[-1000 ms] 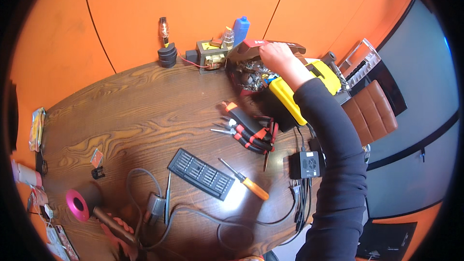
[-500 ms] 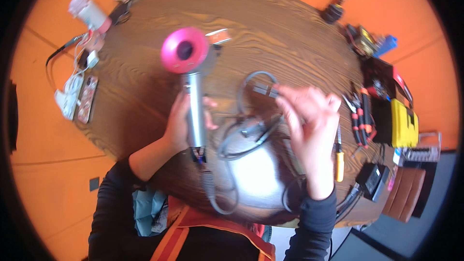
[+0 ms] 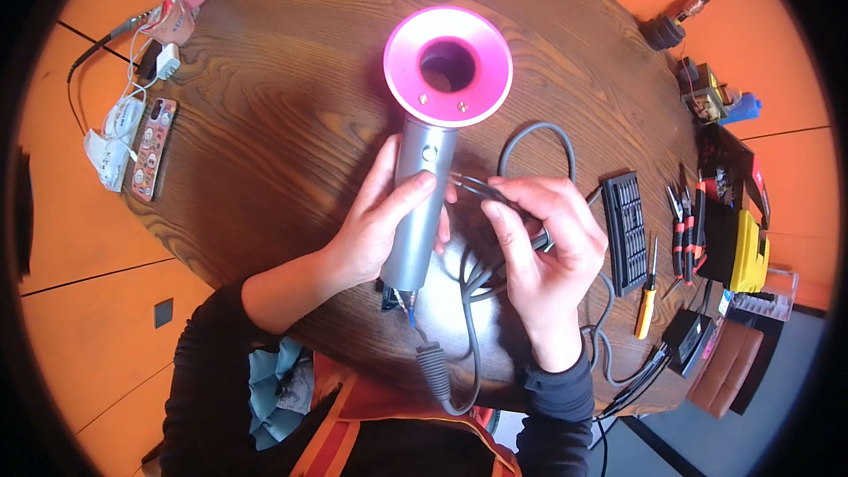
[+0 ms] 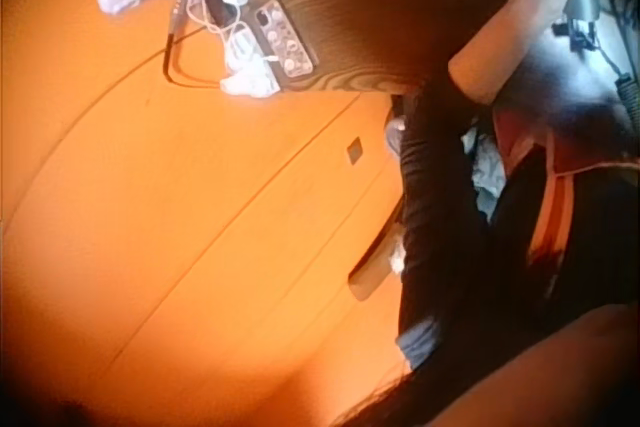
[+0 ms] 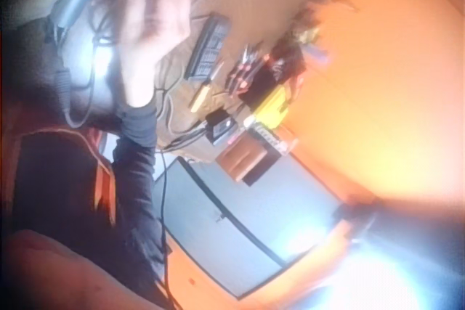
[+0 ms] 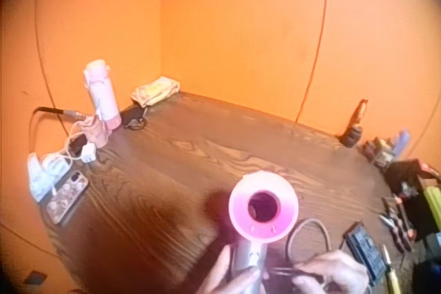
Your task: The person disassembles a hairdryer by removing screws and detaching the handle from the main body. They use a screwdriver to remove screws from the handle and body, then separate the components and inspect the internal wiring.
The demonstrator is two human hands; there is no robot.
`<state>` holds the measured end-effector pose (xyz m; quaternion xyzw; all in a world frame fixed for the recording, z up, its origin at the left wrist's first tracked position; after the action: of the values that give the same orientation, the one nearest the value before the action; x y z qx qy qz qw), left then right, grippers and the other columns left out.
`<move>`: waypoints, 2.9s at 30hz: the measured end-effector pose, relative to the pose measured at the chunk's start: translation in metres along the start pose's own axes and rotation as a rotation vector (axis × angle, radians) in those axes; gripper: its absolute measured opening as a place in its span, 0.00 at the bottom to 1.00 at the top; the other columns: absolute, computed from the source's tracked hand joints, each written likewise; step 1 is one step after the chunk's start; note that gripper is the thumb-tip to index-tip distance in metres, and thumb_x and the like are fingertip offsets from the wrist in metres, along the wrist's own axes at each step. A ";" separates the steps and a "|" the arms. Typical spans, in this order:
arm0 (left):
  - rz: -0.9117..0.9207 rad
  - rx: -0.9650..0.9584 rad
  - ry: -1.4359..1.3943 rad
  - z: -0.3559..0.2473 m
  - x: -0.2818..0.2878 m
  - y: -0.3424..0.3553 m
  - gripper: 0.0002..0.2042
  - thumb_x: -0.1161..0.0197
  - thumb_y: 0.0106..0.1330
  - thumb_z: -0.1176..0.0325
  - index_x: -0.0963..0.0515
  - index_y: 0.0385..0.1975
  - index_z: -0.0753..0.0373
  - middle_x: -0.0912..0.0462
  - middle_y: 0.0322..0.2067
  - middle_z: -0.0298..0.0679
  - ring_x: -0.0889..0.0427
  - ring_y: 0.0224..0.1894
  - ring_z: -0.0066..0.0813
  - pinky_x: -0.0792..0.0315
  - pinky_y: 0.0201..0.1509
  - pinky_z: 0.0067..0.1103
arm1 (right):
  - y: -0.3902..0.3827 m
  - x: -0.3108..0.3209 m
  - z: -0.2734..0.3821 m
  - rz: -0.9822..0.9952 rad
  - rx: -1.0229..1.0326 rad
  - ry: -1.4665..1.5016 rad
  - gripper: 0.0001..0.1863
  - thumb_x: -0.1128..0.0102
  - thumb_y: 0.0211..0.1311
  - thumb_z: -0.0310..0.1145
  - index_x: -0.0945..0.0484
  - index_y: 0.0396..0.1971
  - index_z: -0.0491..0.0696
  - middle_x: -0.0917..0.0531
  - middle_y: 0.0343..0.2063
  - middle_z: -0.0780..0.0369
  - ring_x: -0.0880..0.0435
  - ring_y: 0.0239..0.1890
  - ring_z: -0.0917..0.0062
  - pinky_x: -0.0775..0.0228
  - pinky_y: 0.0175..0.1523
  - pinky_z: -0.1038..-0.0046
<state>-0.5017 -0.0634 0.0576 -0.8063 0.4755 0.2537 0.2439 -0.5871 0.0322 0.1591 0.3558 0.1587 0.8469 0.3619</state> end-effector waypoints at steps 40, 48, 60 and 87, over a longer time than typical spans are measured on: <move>0.028 -0.054 0.668 -0.005 -0.010 -0.006 0.30 0.38 0.55 0.74 0.46 0.55 0.67 0.25 0.36 0.46 0.22 0.36 0.31 0.29 0.38 0.25 | -0.012 -0.008 -0.054 0.255 -0.528 0.325 0.02 0.39 0.52 0.19 0.24 0.25 0.40 0.20 0.23 0.66 0.23 0.27 0.88 0.33 0.36 0.86; 0.058 0.079 0.330 0.001 -0.009 -0.004 0.24 0.46 0.63 0.66 0.46 0.57 0.65 0.28 0.35 0.42 0.24 0.23 0.24 0.27 0.25 0.20 | -0.007 -0.004 -0.043 0.188 -0.459 0.235 0.03 0.38 0.51 0.19 0.23 0.27 0.39 0.20 0.23 0.65 0.23 0.27 0.86 0.33 0.36 0.85; 0.033 0.225 0.031 0.005 -0.012 -0.011 0.20 0.62 0.70 0.56 0.45 0.55 0.63 0.29 0.36 0.45 0.23 0.23 0.31 0.25 0.25 0.24 | 0.001 -0.006 0.005 0.112 0.054 -0.177 0.09 0.35 0.45 0.18 0.20 0.29 0.41 0.19 0.27 0.59 0.19 0.30 0.74 0.28 0.34 0.78; -0.080 0.084 0.143 -0.004 -0.006 -0.012 0.18 0.60 0.70 0.59 0.42 0.52 0.65 0.28 0.32 0.43 0.24 0.21 0.28 0.26 0.23 0.22 | -0.013 -0.028 0.014 0.022 0.418 -0.404 0.11 0.35 0.38 0.22 0.20 0.28 0.45 0.21 0.26 0.64 0.24 0.21 0.79 0.36 0.24 0.79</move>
<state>-0.4923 -0.0572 0.0662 -0.8298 0.4691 0.1655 0.2529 -0.5569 0.0211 0.1484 0.5857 0.2505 0.7118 0.2958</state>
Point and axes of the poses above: each hand's wrist, its own y-axis towards the middle knuckle, its own x-axis out of the back of the hand, z = x × y, the point moved 8 cm from there along y, towards the middle knuckle
